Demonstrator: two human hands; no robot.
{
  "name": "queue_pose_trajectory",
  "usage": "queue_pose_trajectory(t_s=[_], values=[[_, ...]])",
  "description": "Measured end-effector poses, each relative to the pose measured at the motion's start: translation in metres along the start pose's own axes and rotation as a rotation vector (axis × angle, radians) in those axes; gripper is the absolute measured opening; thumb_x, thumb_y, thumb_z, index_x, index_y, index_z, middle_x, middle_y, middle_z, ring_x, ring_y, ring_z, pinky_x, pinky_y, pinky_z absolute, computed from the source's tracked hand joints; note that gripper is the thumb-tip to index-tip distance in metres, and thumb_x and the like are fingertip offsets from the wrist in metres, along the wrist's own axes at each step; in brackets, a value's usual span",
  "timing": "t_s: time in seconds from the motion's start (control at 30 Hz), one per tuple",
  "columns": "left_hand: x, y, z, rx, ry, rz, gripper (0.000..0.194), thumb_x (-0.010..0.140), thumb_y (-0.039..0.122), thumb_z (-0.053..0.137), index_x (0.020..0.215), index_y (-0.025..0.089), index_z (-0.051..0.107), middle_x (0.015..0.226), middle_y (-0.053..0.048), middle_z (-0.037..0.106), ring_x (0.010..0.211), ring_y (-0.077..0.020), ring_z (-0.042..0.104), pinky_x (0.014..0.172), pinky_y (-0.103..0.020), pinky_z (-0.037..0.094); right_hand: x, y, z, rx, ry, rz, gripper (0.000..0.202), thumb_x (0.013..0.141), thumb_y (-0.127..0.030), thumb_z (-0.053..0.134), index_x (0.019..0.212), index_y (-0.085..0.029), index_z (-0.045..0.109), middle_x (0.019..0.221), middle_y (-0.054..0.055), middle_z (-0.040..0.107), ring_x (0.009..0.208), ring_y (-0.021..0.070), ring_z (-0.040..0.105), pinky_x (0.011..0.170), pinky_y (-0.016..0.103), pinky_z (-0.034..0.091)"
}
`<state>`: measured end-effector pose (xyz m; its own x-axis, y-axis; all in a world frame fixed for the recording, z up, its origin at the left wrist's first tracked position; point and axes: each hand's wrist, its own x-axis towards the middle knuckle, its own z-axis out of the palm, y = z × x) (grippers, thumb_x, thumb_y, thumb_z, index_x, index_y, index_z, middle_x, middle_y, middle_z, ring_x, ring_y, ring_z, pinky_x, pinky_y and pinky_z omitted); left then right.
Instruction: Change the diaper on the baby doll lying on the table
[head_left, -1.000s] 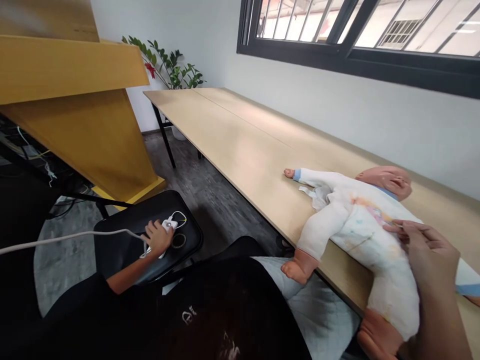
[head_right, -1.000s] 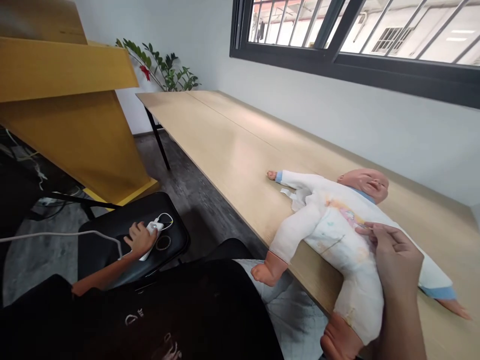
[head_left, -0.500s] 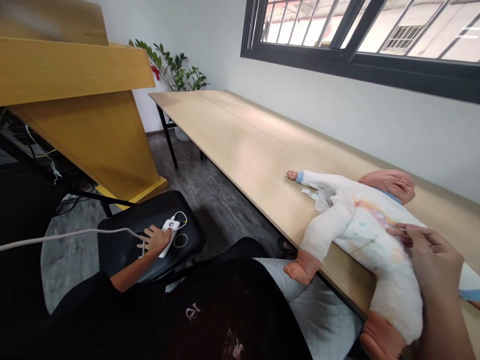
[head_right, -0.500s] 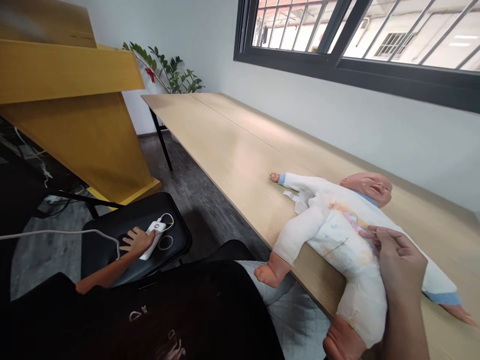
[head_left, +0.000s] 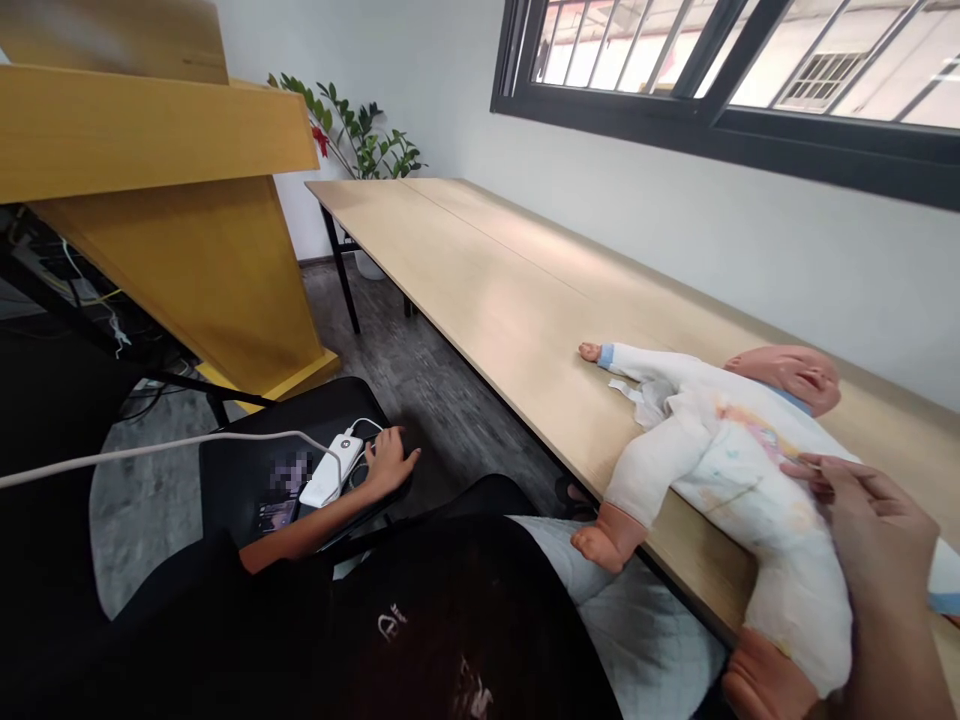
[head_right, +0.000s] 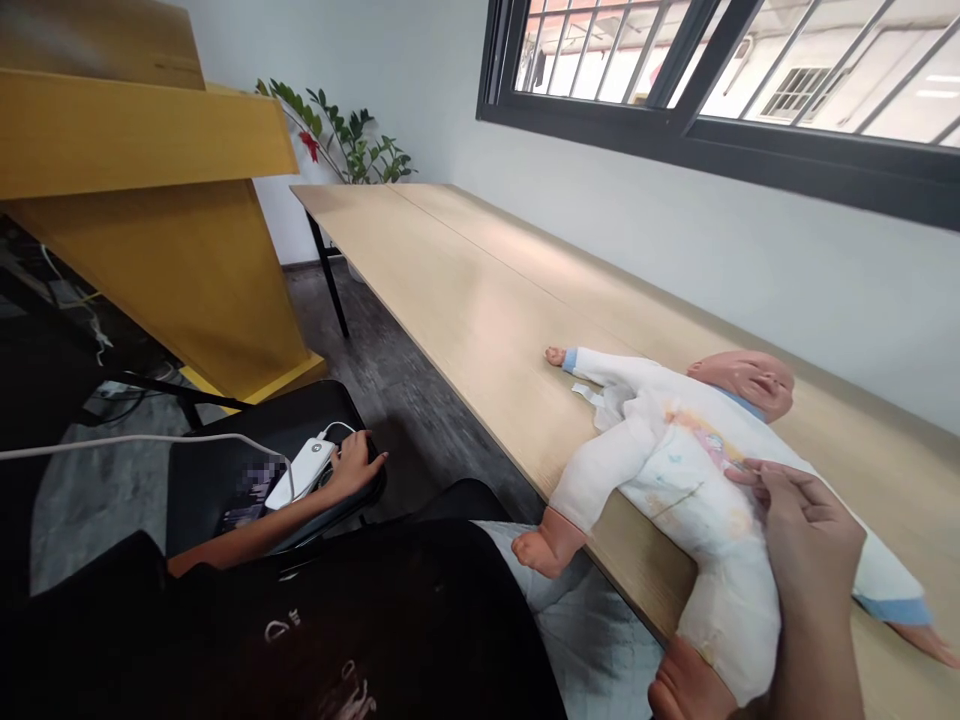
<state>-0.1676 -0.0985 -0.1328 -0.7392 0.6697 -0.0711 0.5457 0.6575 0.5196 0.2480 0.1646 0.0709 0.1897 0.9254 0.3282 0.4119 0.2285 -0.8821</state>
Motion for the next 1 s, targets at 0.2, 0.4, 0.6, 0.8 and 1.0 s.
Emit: queue_pose_trajectory(t_s=[0.2,0.4,0.6,0.8,1.0], values=[[-0.001,0.058,-0.031,-0.099,0.027,0.572,0.025,0.094,0.029,0.048,0.115,0.018,0.058,0.121,-0.012,0.062,0.131,-0.0280,0.045,0.111,-0.047,0.034,0.002,0.003,0.002,0.052,-0.008,0.003,0.024,0.057,-0.043,0.065,0.071,-0.023,0.067,0.082,0.012,0.068,0.076,0.0280,0.063,0.096,0.056,0.046],[-0.008,0.147,-0.066,-0.199,0.269,1.151,0.017,0.096,0.024,0.047,0.103,0.019,0.061,0.103,-0.009,0.066,0.110,-0.0248,0.055,0.099,-0.043,0.041,0.001,0.004,0.000,-0.002,-0.063,-0.038,0.030,0.066,-0.049,0.064,0.074,-0.021,0.066,0.080,0.015,0.070,0.078,0.0296,0.062,0.078,0.048,0.048],[0.005,0.253,-0.067,-0.312,0.175,1.045,0.020,0.097,0.031,0.047,0.104,0.019,0.062,0.104,-0.009,0.067,0.110,-0.0274,0.053,0.098,-0.043,0.040,-0.002,0.005,0.000,0.120,-0.095,-0.052,0.035,0.074,-0.053,0.061,0.078,-0.019,0.062,0.069,0.006,0.068,0.068,0.0211,0.061,0.070,0.035,0.049],[0.050,0.331,-0.026,0.040,-0.264,0.829,0.030,0.088,0.026,0.058,0.115,0.017,0.064,0.130,-0.017,0.061,0.126,-0.0378,0.047,0.098,-0.052,0.040,-0.004,0.008,0.002,0.178,-0.106,-0.112,0.032,0.081,-0.051,0.059,0.079,-0.019,0.062,0.071,0.005,0.070,0.079,0.0228,0.066,0.083,0.036,0.048],[0.069,0.347,-0.008,0.040,-0.228,0.847,0.019,0.084,0.029,0.058,0.089,0.015,0.068,0.108,-0.018,0.067,0.116,-0.0380,0.053,0.094,-0.046,0.042,-0.006,0.008,0.000,0.174,-0.147,-0.140,0.032,0.085,-0.050,0.057,0.081,-0.019,0.062,0.069,0.003,0.070,0.074,0.0222,0.065,0.079,0.036,0.049]])
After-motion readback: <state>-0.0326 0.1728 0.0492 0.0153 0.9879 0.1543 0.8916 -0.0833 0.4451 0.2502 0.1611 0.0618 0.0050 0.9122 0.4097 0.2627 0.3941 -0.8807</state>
